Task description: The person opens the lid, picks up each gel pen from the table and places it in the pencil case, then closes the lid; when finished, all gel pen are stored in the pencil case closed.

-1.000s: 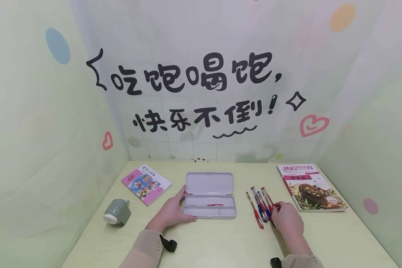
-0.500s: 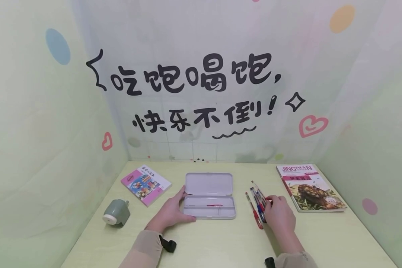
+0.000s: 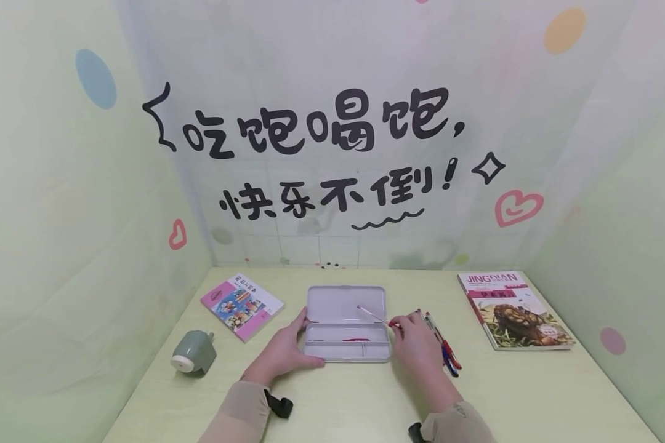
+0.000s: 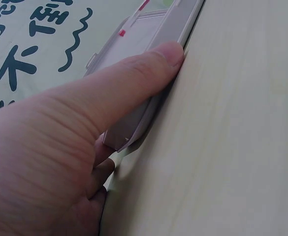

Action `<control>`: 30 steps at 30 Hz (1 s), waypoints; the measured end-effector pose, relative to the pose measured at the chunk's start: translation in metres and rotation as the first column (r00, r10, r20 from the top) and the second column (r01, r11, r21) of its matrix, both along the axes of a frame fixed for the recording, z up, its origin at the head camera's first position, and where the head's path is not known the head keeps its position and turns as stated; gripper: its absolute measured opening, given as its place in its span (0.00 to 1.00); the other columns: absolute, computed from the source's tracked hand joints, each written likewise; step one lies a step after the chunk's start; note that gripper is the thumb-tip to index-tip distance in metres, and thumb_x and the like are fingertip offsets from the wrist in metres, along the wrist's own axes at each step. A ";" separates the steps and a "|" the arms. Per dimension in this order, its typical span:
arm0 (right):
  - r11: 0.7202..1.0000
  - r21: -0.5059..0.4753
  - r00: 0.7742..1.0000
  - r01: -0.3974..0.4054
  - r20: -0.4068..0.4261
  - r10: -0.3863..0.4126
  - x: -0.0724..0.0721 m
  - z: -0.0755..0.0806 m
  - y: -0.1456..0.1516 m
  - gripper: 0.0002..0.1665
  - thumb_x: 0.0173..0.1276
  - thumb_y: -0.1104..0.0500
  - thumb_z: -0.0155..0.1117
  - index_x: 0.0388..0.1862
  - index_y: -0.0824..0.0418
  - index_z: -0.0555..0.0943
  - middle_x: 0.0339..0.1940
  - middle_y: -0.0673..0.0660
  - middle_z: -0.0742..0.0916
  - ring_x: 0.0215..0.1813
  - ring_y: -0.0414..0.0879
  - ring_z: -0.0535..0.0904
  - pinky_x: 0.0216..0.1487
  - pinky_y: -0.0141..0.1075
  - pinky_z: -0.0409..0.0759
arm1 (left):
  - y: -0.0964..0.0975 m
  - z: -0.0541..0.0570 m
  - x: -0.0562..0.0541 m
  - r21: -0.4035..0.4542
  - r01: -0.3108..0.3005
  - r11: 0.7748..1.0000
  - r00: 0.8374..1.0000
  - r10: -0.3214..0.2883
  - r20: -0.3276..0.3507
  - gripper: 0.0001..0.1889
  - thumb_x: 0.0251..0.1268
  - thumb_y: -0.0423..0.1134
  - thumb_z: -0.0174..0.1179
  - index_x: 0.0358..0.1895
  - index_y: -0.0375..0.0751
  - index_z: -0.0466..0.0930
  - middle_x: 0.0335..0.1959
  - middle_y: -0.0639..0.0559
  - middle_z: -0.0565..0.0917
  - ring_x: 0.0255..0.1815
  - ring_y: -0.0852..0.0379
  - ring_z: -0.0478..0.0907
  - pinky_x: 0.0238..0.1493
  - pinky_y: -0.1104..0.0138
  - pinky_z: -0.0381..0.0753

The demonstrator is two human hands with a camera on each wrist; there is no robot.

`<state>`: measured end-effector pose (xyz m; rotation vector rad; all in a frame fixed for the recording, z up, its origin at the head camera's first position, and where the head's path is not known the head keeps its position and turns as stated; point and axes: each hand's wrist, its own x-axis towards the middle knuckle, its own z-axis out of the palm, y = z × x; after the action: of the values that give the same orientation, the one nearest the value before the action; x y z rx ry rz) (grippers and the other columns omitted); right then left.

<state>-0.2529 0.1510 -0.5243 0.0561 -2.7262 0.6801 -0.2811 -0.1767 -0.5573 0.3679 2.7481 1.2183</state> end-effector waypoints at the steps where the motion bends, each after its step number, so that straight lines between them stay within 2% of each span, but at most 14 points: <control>1: 1.000 0.012 1.000 -0.019 -0.006 0.020 -0.001 0.000 -0.006 0.07 0.76 0.61 0.70 0.48 0.53 0.91 0.45 0.56 0.87 0.43 0.53 0.85 0.41 0.52 0.88 | 0.000 -0.001 0.000 0.000 0.000 1.000 1.000 0.000 0.001 0.79 0.40 0.60 0.91 0.92 0.43 0.45 0.86 0.41 0.70 0.88 0.31 0.64 0.88 0.34 0.61; 6: 0.994 0.073 0.996 -0.085 0.012 0.085 -0.009 -0.005 -0.034 0.06 0.75 0.61 0.71 0.46 0.51 0.91 0.43 0.53 0.86 0.42 0.49 0.82 0.42 0.49 0.88 | 0.000 -0.003 0.000 0.000 -0.009 1.000 1.000 0.009 0.012 0.79 0.39 0.61 0.91 0.92 0.44 0.45 0.86 0.41 0.70 0.88 0.31 0.63 0.88 0.34 0.61; 10: 0.989 0.092 0.994 -0.113 0.012 0.113 -0.014 -0.008 -0.048 0.05 0.75 0.60 0.73 0.43 0.50 0.91 0.40 0.50 0.83 0.39 0.47 0.80 0.39 0.45 0.85 | 0.000 -0.002 0.001 0.003 -0.005 1.000 1.000 0.005 0.014 0.79 0.40 0.61 0.91 0.92 0.44 0.45 0.86 0.41 0.70 0.88 0.32 0.63 0.88 0.34 0.61; 15: 0.983 0.107 0.988 -0.150 -0.007 0.151 -0.017 -0.009 -0.059 0.05 0.73 0.62 0.75 0.40 0.51 0.92 0.38 0.50 0.82 0.37 0.46 0.79 0.38 0.43 0.84 | 0.001 -0.001 0.000 0.005 -0.001 1.000 1.000 0.001 0.010 0.79 0.40 0.61 0.90 0.93 0.45 0.45 0.86 0.42 0.71 0.88 0.33 0.64 0.88 0.34 0.62; 20: 0.976 0.119 0.983 -0.185 0.017 0.184 -0.018 -0.009 -0.068 0.06 0.72 0.63 0.75 0.41 0.51 0.92 0.37 0.49 0.82 0.39 0.44 0.79 0.41 0.41 0.86 | 0.000 0.000 -0.001 0.010 0.006 1.000 1.000 -0.006 0.003 0.78 0.40 0.61 0.90 0.93 0.45 0.45 0.85 0.42 0.72 0.87 0.33 0.65 0.88 0.35 0.63; 30: 0.960 0.130 0.969 -0.247 0.010 0.247 -0.019 -0.013 -0.085 0.05 0.72 0.62 0.75 0.40 0.52 0.93 0.35 0.50 0.82 0.39 0.46 0.79 0.42 0.42 0.83 | -0.001 -0.002 -0.003 0.010 0.006 1.000 1.000 -0.006 0.005 0.78 0.41 0.61 0.90 0.93 0.45 0.45 0.85 0.44 0.73 0.88 0.34 0.65 0.88 0.35 0.63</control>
<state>-0.2723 0.0661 -0.5369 0.4355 -2.7807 0.5638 -0.2838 -0.1780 -0.5589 0.3731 2.7354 1.2297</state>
